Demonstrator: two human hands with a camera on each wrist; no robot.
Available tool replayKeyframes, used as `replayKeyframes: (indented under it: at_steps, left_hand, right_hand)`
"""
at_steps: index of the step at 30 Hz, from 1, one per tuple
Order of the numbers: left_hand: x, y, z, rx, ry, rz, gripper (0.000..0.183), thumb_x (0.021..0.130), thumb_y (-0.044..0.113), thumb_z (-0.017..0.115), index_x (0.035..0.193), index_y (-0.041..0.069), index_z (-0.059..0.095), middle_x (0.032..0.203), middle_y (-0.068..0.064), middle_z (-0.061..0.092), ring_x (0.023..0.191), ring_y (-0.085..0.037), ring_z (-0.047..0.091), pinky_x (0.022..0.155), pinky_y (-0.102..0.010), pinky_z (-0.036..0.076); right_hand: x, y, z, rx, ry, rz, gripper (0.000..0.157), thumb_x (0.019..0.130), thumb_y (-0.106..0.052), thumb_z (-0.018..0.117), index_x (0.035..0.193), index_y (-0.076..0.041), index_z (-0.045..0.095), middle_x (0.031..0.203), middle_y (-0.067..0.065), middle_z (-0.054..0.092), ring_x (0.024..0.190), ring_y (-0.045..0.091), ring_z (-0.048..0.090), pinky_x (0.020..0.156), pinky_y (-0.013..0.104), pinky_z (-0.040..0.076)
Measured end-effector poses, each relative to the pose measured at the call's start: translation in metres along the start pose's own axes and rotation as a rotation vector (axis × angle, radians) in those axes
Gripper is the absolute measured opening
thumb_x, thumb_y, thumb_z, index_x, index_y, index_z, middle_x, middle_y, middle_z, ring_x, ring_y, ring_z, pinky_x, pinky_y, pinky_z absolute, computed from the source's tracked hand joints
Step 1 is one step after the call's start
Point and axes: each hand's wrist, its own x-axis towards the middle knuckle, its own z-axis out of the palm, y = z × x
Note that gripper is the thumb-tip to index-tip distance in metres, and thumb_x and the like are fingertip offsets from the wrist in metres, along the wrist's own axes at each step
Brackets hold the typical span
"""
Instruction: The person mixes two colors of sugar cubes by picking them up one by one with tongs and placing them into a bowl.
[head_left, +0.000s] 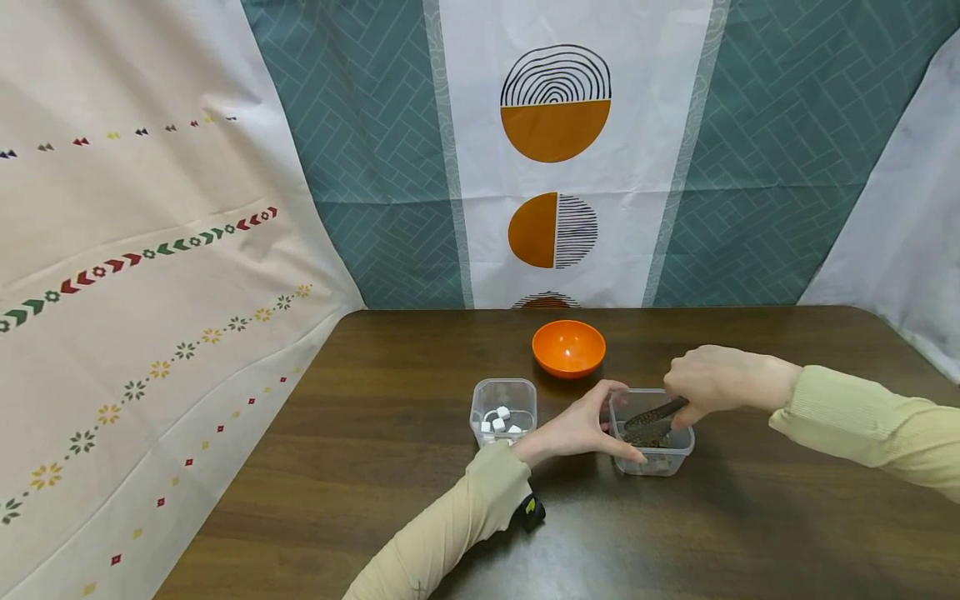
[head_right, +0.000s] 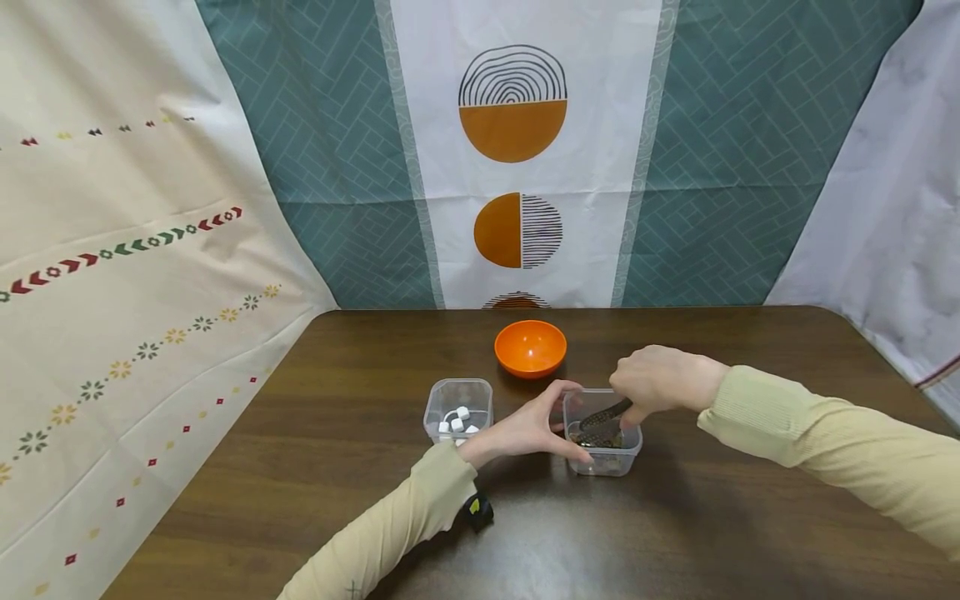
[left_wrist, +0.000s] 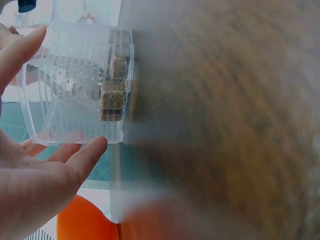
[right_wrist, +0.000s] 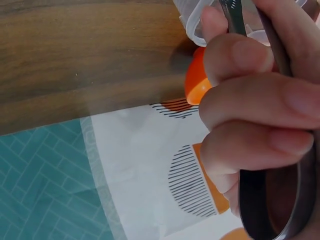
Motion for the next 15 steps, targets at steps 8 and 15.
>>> replayKeyframes:
  at_steps: [8,15]
  left_hand:
    - [-0.0002,-0.0002,0.0003,0.009,0.008,0.002,0.077,0.071,0.012,0.077,0.132,0.014,0.030,0.127,-0.004,0.039,0.112,-0.016,0.040,0.084,-0.021,0.040]
    - [-0.0003,0.0004,0.0009,0.017,0.014,0.005,0.078,0.071,0.013,0.078,0.132,0.015,0.031,0.122,0.001,0.040,0.107,-0.010,0.041,0.084,-0.021,0.040]
  right_hand:
    - [-0.0020,0.0026,-0.0002,-0.012,0.031,-0.027,0.027,0.070,-0.036,0.075,0.060,-0.018,0.059,0.058,-0.011,0.046,0.047,0.005,0.039,0.043,0.026,0.036]
    - [-0.0061,0.0077,-0.0039,0.022,0.042,-0.014,0.026,0.072,-0.036,0.073,0.060,-0.019,0.058,0.058,-0.013,0.045,0.048,0.005,0.038,0.044,0.026,0.035]
